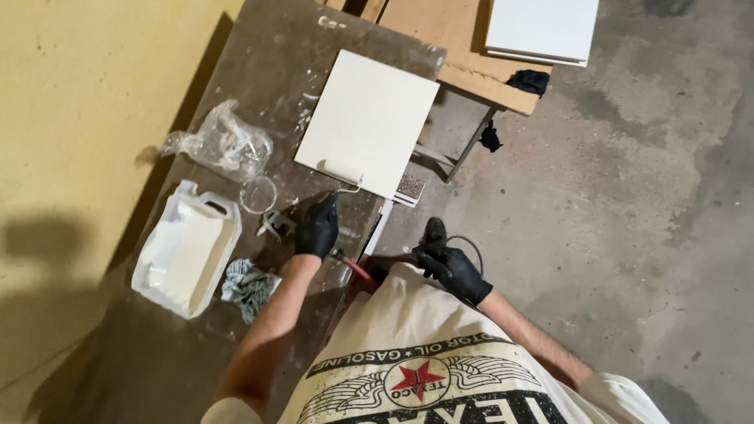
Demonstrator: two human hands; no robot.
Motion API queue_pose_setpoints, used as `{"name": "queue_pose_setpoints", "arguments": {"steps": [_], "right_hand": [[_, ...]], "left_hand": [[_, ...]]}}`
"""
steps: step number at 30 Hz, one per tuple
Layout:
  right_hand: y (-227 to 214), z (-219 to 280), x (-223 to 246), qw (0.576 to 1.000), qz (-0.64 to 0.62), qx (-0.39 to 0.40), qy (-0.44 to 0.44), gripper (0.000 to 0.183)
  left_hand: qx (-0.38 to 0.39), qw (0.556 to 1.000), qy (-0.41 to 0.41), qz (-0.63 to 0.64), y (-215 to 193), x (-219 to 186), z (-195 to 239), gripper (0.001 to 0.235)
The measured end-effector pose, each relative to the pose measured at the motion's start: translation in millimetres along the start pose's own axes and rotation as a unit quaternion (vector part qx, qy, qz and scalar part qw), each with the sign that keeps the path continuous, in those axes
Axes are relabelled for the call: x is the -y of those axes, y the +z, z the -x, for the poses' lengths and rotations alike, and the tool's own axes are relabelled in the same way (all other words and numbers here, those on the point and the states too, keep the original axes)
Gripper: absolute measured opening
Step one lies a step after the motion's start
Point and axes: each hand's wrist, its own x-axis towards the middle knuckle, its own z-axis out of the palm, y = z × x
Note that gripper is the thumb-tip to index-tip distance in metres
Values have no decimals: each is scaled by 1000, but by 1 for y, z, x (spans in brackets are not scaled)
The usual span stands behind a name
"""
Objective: Painting small square boards with a roller on a workbench
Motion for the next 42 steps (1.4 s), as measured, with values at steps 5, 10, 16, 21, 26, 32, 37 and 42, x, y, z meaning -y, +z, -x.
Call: {"name": "queue_pose_setpoints", "arguments": {"steps": [5, 10, 16, 21, 26, 32, 37, 42], "right_hand": [[13, 22, 52, 999, 16, 2, -28, 31], [7, 29, 51, 998, 37, -9, -45, 33], [-13, 15, 2, 997, 38, -46, -54, 30], [-34, -4, -49, 996, 1, -82, -43, 25], [-49, 2, -28, 995, -66, -79, -7, 22], [-40, 2, -18, 998, -25, -59, -20, 26], [-16, 3, 3, 999, -10, -30, -37, 27], [0, 17, 3, 996, 47, -11, -69, 28]], "left_hand": [[115, 990, -76, 25, -95, -17, 18, 44], [142, 983, -75, 85, -34, -20, 8, 41], [142, 981, -41, 130, -20, -63, -99, 44], [152, 977, -36, 148, 45, -102, -222, 43], [173, 978, -37, 107, 52, -121, -263, 46], [190, 970, -68, 133, -23, -102, -148, 43], [222, 958, -108, 146, -66, -73, -37, 44], [117, 989, -53, 70, -75, -60, 19, 40]]}}
